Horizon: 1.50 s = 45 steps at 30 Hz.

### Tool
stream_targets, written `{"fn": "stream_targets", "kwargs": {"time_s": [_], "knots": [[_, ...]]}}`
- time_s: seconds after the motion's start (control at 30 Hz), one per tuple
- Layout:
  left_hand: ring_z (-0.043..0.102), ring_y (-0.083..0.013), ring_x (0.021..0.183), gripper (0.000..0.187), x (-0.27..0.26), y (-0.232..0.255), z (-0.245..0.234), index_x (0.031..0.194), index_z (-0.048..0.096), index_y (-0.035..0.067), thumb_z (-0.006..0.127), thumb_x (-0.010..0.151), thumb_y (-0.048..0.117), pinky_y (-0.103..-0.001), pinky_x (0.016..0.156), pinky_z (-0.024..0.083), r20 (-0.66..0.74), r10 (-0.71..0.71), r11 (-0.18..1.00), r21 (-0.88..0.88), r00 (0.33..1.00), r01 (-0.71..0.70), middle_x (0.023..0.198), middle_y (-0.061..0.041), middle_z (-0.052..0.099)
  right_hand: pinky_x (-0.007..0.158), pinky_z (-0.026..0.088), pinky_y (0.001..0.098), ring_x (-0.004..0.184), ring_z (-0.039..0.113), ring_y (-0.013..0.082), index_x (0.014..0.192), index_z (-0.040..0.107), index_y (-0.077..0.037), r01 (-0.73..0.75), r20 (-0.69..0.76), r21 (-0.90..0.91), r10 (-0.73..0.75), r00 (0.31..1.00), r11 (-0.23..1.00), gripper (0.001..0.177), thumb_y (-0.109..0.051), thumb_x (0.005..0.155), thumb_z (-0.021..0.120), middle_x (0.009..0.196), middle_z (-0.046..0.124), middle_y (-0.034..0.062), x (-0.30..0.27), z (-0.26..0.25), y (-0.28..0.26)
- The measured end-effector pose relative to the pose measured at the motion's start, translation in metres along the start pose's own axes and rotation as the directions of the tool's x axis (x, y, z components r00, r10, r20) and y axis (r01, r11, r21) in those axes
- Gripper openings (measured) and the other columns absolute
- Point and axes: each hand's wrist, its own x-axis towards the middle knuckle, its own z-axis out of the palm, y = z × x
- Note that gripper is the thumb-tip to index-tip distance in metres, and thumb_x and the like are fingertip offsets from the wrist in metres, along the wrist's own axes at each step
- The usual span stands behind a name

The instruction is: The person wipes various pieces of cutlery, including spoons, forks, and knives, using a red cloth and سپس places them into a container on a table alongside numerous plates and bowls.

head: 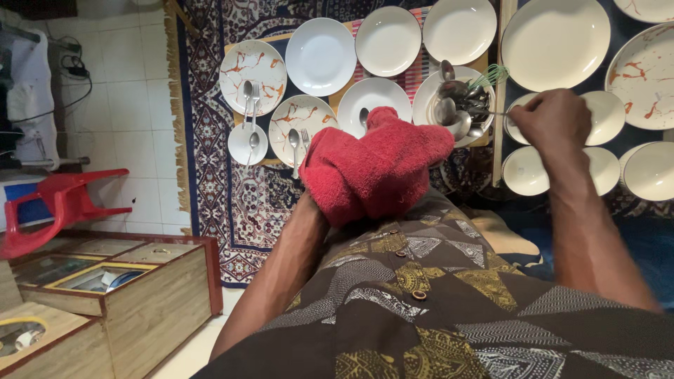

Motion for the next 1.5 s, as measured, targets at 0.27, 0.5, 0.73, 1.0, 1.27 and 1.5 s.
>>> {"fn": "stream_targets", "kwargs": {"time_s": [0.27, 0.5, 0.73, 1.0, 1.27, 1.5], "knots": [[0.062, -0.0258, 0.077, 0.011, 0.019, 0.053, 0.02, 0.099, 0.06, 0.009, 0.065, 0.089, 0.011, -0.04, 0.066, 0.052, 0.412, 0.26, 0.415, 0.769, 0.873, -0.487, 0.086, -0.01, 0.06, 0.074, 0.057, 0.0373, 0.075, 0.072, 0.0228, 0.101, 0.079, -0.006, 0.204, -0.1, 0.104, -0.193, 0.976, 0.974, 0.022, -0.028, 0.098, 0.08, 0.088, 0.075, 0.0102, -0.012, -0.082, -0.015], [0.061, -0.0273, 0.074, 0.01, 0.011, 0.072, 0.007, 0.095, 0.058, 0.012, 0.065, 0.088, 0.011, -0.042, 0.064, 0.05, 0.489, 0.346, 0.138, 0.818, 0.801, -0.559, 0.082, -0.009, 0.058, 0.073, 0.057, 0.0314, 0.083, 0.07, 0.015, 0.118, 0.07, 0.001, 0.312, 0.06, 0.533, -0.403, 0.913, 0.786, 0.022, -0.015, 0.109, 0.058, 0.096, 0.072, 0.0081, -0.012, -0.108, -0.063], [0.064, -0.0248, 0.074, 0.012, -0.004, 0.04, -0.012, 0.101, 0.067, 0.013, 0.067, 0.088, 0.014, -0.04, 0.061, 0.05, -0.191, 0.093, 0.986, -0.122, 0.977, -0.118, 0.079, -0.007, 0.063, 0.077, 0.051, 0.0261, 0.083, 0.062, 0.0108, 0.112, 0.071, 0.0, 0.335, 0.088, 0.778, -0.62, 0.78, 0.532, 0.026, -0.025, 0.115, 0.063, 0.092, 0.068, 0.004, 0.0, -0.085, -0.126], [0.066, -0.0183, 0.076, 0.013, 0.004, 0.028, 0.005, 0.102, 0.073, 0.013, 0.069, 0.089, 0.016, -0.034, 0.063, 0.053, -0.033, 0.119, 0.993, 0.011, 0.992, -0.119, 0.084, -0.005, 0.069, 0.068, 0.052, 0.0271, 0.073, 0.063, 0.009, 0.11, 0.073, 0.001, 0.278, 0.125, 0.79, -0.588, 0.799, 0.546, 0.026, -0.025, 0.106, 0.07, 0.088, 0.071, 0.0026, -0.008, -0.045, -0.179], [0.068, -0.0118, 0.077, 0.015, 0.026, 0.042, 0.006, 0.103, 0.08, 0.014, 0.072, 0.09, 0.018, -0.028, 0.066, 0.055, 0.239, 0.134, 0.792, 0.557, 0.962, -0.248, 0.088, -0.002, 0.075, 0.07, 0.054, 0.0268, 0.078, 0.066, 0.0102, 0.105, 0.069, 0.001, 0.471, -0.239, 0.637, -0.424, 0.873, 0.611, 0.025, -0.024, 0.109, 0.07, 0.089, 0.071, 0.0047, -0.056, -0.05, -0.188], [0.068, -0.0294, 0.085, 0.026, 0.035, 0.004, 0.009, 0.103, 0.072, 0.008, 0.079, 0.09, 0.028, -0.039, 0.08, 0.054, -0.037, 0.398, 0.652, 0.714, 0.917, -0.254, 0.094, -0.011, 0.072, 0.062, 0.052, 0.0266, 0.069, 0.066, 0.0087, 0.091, 0.067, -0.005, 0.276, 0.04, 0.701, -0.423, 0.905, 0.657, 0.032, -0.031, 0.107, 0.058, 0.077, 0.07, 0.0014, -0.12, -0.048, -0.189]]}}
